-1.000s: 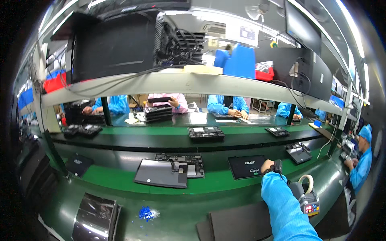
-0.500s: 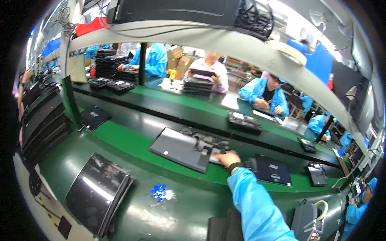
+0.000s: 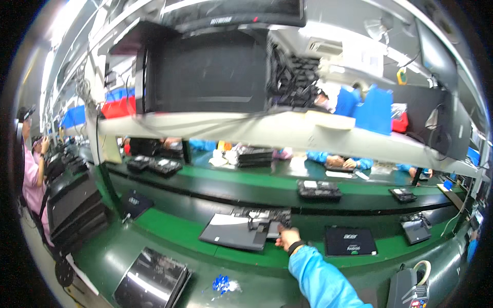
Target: The person assembles tablets by retrieving tablet components from the conveyor belt, peeling and applying adhesive tape onto the screens, and attaching the screens onto the tablet bodies by hand.
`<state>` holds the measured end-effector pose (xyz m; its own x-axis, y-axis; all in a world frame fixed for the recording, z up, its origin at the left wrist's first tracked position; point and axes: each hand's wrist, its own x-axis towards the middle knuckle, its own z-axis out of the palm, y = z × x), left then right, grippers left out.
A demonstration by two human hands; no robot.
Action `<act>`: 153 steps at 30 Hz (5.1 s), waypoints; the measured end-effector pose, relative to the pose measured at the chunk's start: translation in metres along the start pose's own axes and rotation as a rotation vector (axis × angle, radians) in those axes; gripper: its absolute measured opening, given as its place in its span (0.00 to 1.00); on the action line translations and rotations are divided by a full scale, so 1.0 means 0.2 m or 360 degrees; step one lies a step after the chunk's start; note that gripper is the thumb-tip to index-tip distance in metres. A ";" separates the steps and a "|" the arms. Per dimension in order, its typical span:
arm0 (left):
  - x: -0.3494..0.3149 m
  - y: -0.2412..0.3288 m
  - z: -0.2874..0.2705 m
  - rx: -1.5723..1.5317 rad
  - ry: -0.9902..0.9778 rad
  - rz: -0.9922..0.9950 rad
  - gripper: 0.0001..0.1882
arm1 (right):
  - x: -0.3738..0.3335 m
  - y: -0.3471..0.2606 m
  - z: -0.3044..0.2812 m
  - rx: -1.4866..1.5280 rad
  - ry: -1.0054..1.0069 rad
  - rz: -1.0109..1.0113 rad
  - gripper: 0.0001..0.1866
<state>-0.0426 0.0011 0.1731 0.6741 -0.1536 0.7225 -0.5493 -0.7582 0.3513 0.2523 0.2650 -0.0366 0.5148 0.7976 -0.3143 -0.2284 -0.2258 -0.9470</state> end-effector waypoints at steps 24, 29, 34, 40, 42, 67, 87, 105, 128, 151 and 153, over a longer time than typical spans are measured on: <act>-0.47 -0.13 0.32 -0.2322 0.1527 -0.1631 0.13 | -1.79 0.23 -1.27 0.0551 0.0139 -0.0103 0.11; -0.52 -0.08 0.60 -0.1690 0.1269 -0.2033 0.16 | -1.86 0.32 -1.44 0.0227 0.0204 -0.0145 0.12; -0.47 0.01 0.78 -0.1426 0.1515 -0.2059 0.14 | -1.92 0.27 -1.32 -0.1543 0.1494 -0.1304 0.11; -0.43 0.04 0.83 -0.1354 0.1555 -0.2199 0.16 | -2.02 0.28 -1.26 -0.0036 0.0011 -0.0158 0.21; -0.37 0.07 0.80 -0.1216 0.1639 -0.2312 0.14 | -1.96 0.34 -1.24 0.0162 0.0002 -0.0201 0.20; -0.15 -0.74 0.49 -0.0434 -0.0300 -0.2572 0.15 | -1.95 0.43 -1.22 0.0535 -0.0052 -0.0471 0.13; -0.19 -0.61 0.65 0.0288 0.0209 -0.1666 0.07 | -1.93 0.40 -1.20 0.0669 -0.0123 -0.0508 0.15; -0.72 -0.88 0.21 0.0449 0.0749 -0.2149 0.12 | -1.94 0.41 -1.22 0.0577 -0.0055 -0.0539 0.13; 0.06 -0.84 0.52 -0.1006 0.0098 -0.2306 0.13 | -2.03 0.14 -1.03 0.1629 -0.0731 0.0288 0.10; 0.39 -0.87 0.66 0.0215 -0.0401 -0.1283 0.31 | -1.96 0.02 -1.51 -0.0059 0.0262 -0.0650 0.15; 0.33 -0.90 0.66 0.0264 0.0031 -0.1100 0.19 | -1.90 0.14 -1.53 -0.0014 0.0273 -0.0731 0.13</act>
<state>0.1661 0.0435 0.0797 0.8313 0.4076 0.3779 0.0844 -0.7646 0.6390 0.3027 -0.2150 0.0361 0.6894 0.7125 0.1306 0.0609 0.1226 -0.9906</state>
